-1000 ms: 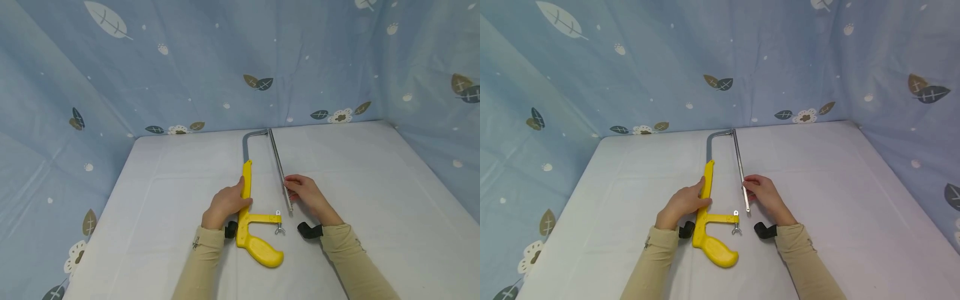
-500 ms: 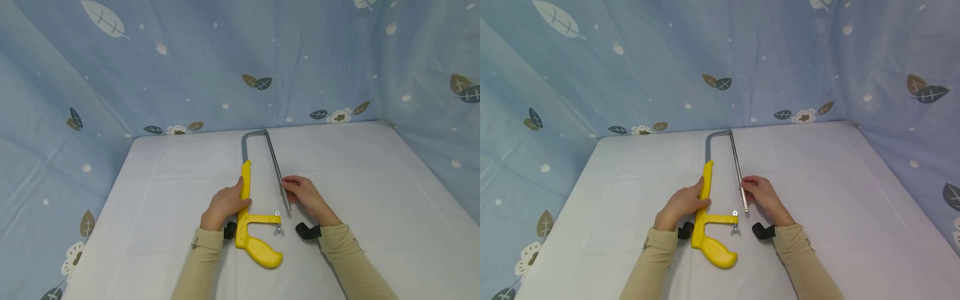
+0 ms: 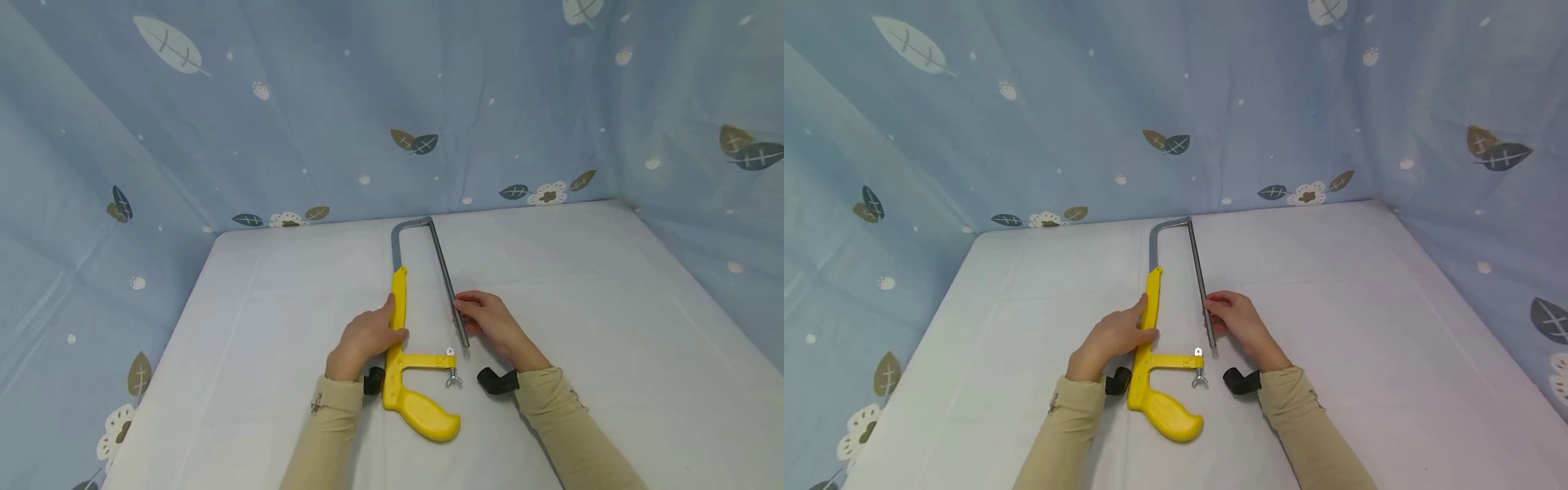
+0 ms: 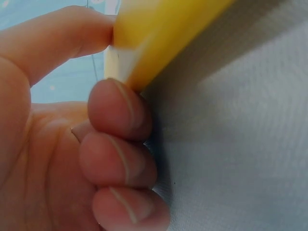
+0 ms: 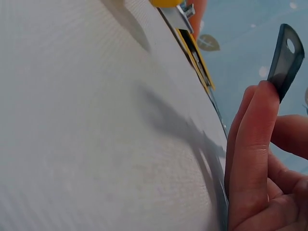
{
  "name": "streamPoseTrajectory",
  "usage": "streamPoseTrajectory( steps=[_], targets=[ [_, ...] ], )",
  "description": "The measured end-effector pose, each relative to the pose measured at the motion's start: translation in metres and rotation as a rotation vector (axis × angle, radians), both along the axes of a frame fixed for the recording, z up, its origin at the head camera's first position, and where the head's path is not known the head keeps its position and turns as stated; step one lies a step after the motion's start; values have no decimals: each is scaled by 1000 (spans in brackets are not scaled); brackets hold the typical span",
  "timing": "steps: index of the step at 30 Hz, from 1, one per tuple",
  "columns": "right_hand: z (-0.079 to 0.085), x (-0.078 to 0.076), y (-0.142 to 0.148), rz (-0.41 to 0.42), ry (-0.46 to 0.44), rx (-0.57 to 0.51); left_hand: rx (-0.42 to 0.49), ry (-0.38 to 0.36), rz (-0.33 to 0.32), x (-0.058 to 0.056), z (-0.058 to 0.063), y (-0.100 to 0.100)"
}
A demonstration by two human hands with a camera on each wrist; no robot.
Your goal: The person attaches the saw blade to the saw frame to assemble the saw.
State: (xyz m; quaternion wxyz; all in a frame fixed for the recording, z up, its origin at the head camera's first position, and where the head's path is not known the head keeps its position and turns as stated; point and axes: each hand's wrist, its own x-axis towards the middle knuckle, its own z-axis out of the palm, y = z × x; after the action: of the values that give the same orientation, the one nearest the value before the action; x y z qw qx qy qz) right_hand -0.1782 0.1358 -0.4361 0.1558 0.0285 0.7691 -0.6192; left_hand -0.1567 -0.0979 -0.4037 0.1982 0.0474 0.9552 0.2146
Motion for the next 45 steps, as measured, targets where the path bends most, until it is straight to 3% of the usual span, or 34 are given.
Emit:
streamPoseTrajectory(
  steps=[9, 15, 22, 26, 34, 40, 45],
  targets=[
    [-4, 7, -5, 2, -15, -46, 11, 14, 5, 7, -3, -6],
    [1, 6, -5, -24, 20, -38, 34, 44, -10, 5, -2, -5],
    [-9, 11, -6, 10, 1, -22, 20, 37, -11, 12, -9, -6],
    [-7, 7, -2, 34, -7, 11, 24, 17, -16, 8, -8, -4],
    [3, -11, 0, 61, 32, 62, 8, 33, -19, -10, 5, 0],
    [4, -10, -3, 93, 15, 90, 8, -7, 3, -9, 4, -1],
    [2, -7, -6, 68, -8, 104, 8, 3, -19, -8, 0, -1]
  ],
)
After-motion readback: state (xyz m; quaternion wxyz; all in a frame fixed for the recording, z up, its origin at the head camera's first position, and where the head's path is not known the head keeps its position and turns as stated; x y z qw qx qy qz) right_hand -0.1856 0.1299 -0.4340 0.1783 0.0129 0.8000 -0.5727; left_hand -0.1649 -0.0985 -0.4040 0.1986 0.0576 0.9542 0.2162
